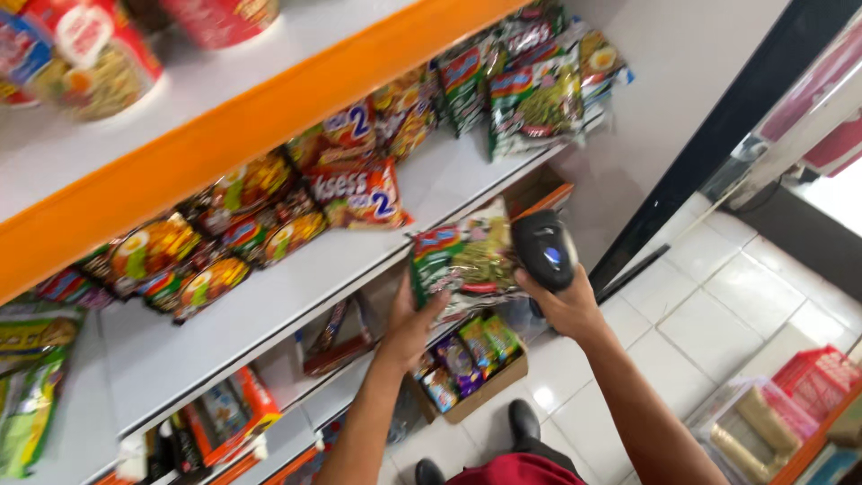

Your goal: The person removes instant noodle packets from a box, scans their barcodes using a handheld barcode scanner, and arranges them onto store shelves by hand.

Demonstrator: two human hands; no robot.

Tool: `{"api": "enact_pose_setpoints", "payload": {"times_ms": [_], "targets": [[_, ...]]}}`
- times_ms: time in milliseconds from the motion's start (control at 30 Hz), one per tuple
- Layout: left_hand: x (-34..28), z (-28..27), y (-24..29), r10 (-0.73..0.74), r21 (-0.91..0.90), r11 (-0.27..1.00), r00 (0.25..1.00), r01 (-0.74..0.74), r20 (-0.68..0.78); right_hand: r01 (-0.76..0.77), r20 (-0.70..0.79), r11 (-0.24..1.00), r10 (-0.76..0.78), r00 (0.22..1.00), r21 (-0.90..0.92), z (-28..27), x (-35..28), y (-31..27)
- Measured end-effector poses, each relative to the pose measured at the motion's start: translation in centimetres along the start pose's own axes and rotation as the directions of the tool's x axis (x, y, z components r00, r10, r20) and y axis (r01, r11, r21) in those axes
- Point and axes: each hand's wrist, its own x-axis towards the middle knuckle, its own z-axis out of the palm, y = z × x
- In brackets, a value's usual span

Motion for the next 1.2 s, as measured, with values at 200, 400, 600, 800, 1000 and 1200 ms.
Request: {"api": "enact_pose_setpoints", "payload": {"times_ms": [200,400,600,800,1000,1200], "targets": [[3.6,1.8,-1.5,-0.022,-0.077,0.997,0.98,0.007,-0.198,0.309,-0.341,0.816,-0.505,0.793,-0.489,-5.1,13.2,-0.2],[7.0,5.1,-2.2,0.192,0.113,0.98,0.927,-0.164,-0.323,0.229,-0.385,0.932,-0.327,0.863,-0.279,-4.9,19.1,3.3],[10.9,7.7,-1.0,0.176,0.152,0.98,0.915,-0.128,-0.362,0.123,-0.376,0.991,-0.093,0.922,0.054,-5.8,21.3,4.0],[15.3,9.0,-1.4,0.213,0.141,0.974,0.921,-0.176,-0.327,0.374,-0.405,0.927,-0.331,0.852,0.029,-8.4,23.6,1.5],[19.0,11.2,0.0,0.233,0.18,0.968,0.898,-0.176,-0.374,0.522,-0.473,0.843,-0.515,0.715,-0.13,-9.2,27.0,-2.1],[20.3,12.4,1.6,0.286,0.861,0.508,0.949,-0.035,-0.131,0.407,-0.281,0.619,-0.721,0.633,-0.672,-9.5,27.3,-3.3]]}}
